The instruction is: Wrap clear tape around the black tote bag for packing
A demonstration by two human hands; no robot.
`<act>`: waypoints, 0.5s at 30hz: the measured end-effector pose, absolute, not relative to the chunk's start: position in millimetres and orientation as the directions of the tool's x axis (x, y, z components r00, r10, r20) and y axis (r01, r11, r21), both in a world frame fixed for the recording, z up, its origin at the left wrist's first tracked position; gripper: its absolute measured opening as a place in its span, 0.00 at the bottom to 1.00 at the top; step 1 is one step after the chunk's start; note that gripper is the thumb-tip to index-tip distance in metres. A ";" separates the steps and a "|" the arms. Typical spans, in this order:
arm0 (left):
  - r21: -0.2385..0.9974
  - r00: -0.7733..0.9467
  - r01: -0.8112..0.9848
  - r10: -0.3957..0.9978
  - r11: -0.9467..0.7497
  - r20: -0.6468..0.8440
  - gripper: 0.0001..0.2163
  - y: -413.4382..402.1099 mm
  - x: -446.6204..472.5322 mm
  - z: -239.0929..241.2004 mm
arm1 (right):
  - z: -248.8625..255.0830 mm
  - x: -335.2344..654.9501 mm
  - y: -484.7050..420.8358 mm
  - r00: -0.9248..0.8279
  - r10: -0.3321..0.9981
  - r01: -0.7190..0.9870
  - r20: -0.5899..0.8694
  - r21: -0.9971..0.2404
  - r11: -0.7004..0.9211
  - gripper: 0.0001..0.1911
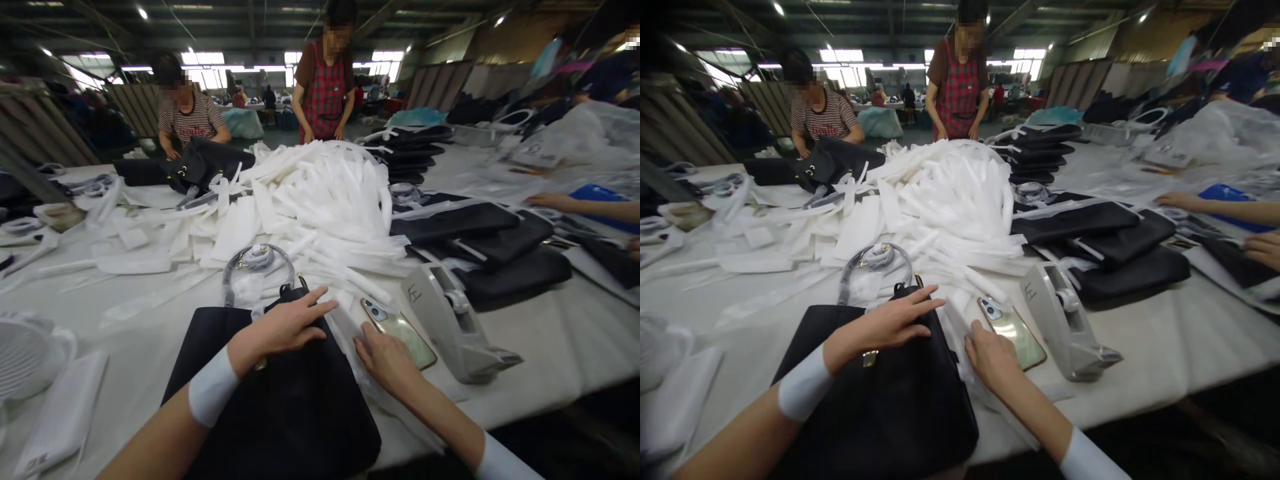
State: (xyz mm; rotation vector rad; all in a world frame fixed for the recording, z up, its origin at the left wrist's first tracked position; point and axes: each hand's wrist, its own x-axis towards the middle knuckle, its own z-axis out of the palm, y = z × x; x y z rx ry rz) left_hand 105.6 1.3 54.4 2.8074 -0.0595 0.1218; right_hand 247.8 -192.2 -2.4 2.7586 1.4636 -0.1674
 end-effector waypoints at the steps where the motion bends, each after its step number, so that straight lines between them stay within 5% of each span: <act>1: 0.308 0.996 -0.085 -0.077 -0.948 0.038 0.24 3.3 120.7 57.2 | -2.6 251.2 -192.3 0.556 0.826 0.825 -0.093 -0.057 -0.562 0.09; 4: 0.228 0.978 -0.116 -0.151 -0.967 -0.144 0.16 7.9 144.8 59.8 | 3.9 265.7 -197.0 0.628 0.778 0.772 0.019 -0.135 -0.621 0.09; 7: 0.105 0.985 -0.085 -0.100 -0.991 -0.138 0.11 7.8 137.9 52.2 | 19.7 273.8 -205.7 0.750 0.634 0.658 0.186 -0.308 -0.687 0.11; 11: 0.121 0.974 -0.041 -0.013 -0.992 0.226 0.05 4.1 102.4 18.7 | 35.1 258.3 -212.3 0.800 0.546 0.579 0.248 -0.557 -0.595 0.18; 15: 0.162 0.789 -0.071 0.043 -0.984 0.613 0.05 3.4 77.5 -17.1 | 31.5 233.1 -203.6 0.753 0.641 0.558 0.147 -0.659 -0.504 0.23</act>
